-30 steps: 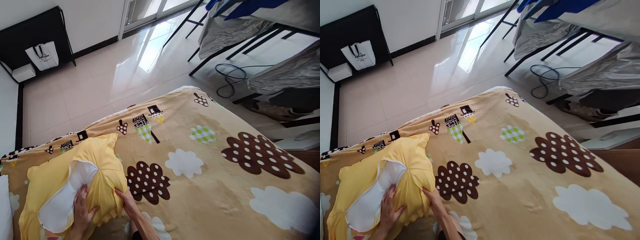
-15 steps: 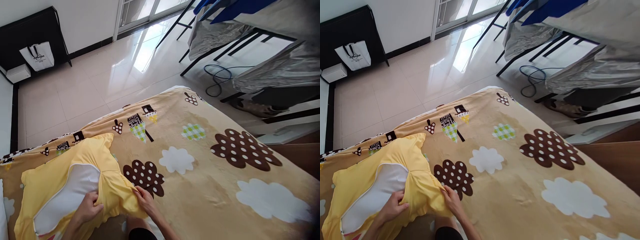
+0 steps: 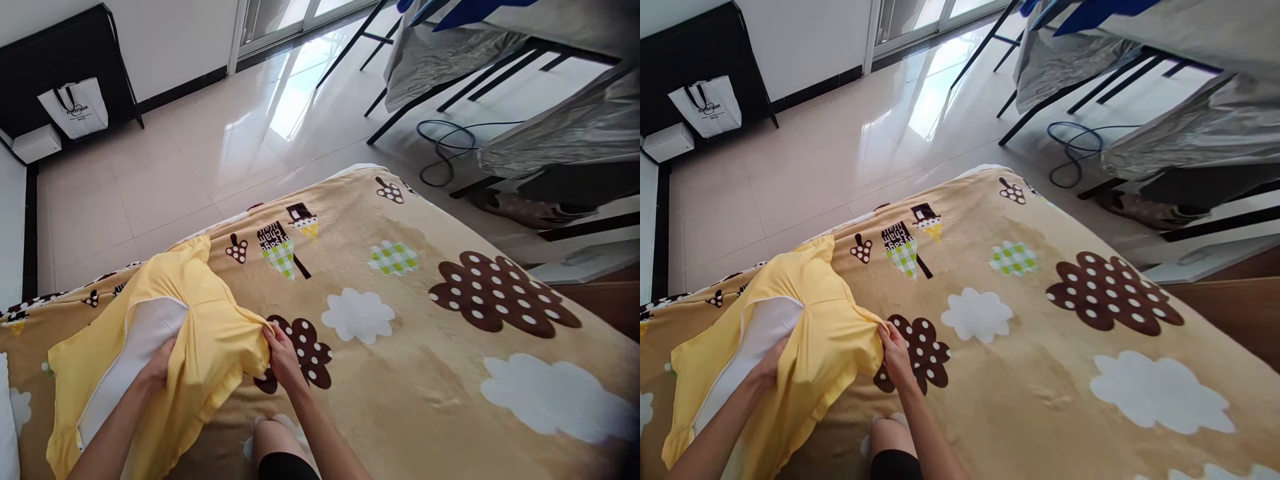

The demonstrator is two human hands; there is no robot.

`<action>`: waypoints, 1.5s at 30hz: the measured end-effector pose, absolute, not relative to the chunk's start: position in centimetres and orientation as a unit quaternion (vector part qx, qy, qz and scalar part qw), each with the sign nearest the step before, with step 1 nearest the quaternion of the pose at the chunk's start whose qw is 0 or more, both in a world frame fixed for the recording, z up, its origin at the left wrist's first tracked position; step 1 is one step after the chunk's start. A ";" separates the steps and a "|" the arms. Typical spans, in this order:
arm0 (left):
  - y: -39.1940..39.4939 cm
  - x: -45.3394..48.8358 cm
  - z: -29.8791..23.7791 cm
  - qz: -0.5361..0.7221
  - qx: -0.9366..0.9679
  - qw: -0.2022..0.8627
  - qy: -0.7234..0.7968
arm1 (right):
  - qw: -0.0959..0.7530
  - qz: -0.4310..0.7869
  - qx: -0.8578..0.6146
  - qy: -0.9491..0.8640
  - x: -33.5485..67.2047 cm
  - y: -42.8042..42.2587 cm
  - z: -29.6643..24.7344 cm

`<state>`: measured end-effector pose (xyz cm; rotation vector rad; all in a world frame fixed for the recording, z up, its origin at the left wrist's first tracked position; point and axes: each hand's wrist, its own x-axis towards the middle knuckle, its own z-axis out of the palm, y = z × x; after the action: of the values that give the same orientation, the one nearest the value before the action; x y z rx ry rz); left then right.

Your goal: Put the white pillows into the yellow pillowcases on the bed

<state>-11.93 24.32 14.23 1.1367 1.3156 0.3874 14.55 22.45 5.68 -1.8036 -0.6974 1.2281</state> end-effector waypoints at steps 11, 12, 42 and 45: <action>22.1 -6.5 10.1 0.168 0.727 0.382 0.545 | 0.115 0.354 -0.757 -0.537 6.3 24.6 12.0; 22.0 -7.0 10.0 0.161 0.751 0.376 0.518 | 0.067 0.348 -0.761 -0.543 5.9 24.9 12.2; 18.4 -1.7 4.5 -0.083 0.883 0.172 0.429 | 0.363 0.483 -0.774 -0.190 9.5 15.8 11.3; 19.2 -2.8 4.7 -0.060 0.873 0.222 0.431 | 0.327 0.425 -0.806 -0.249 9.5 15.6 11.2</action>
<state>-2.81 19.23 4.67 2.4104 1.1898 -0.1658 9.55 15.61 11.24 -2.1119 -0.6530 1.1118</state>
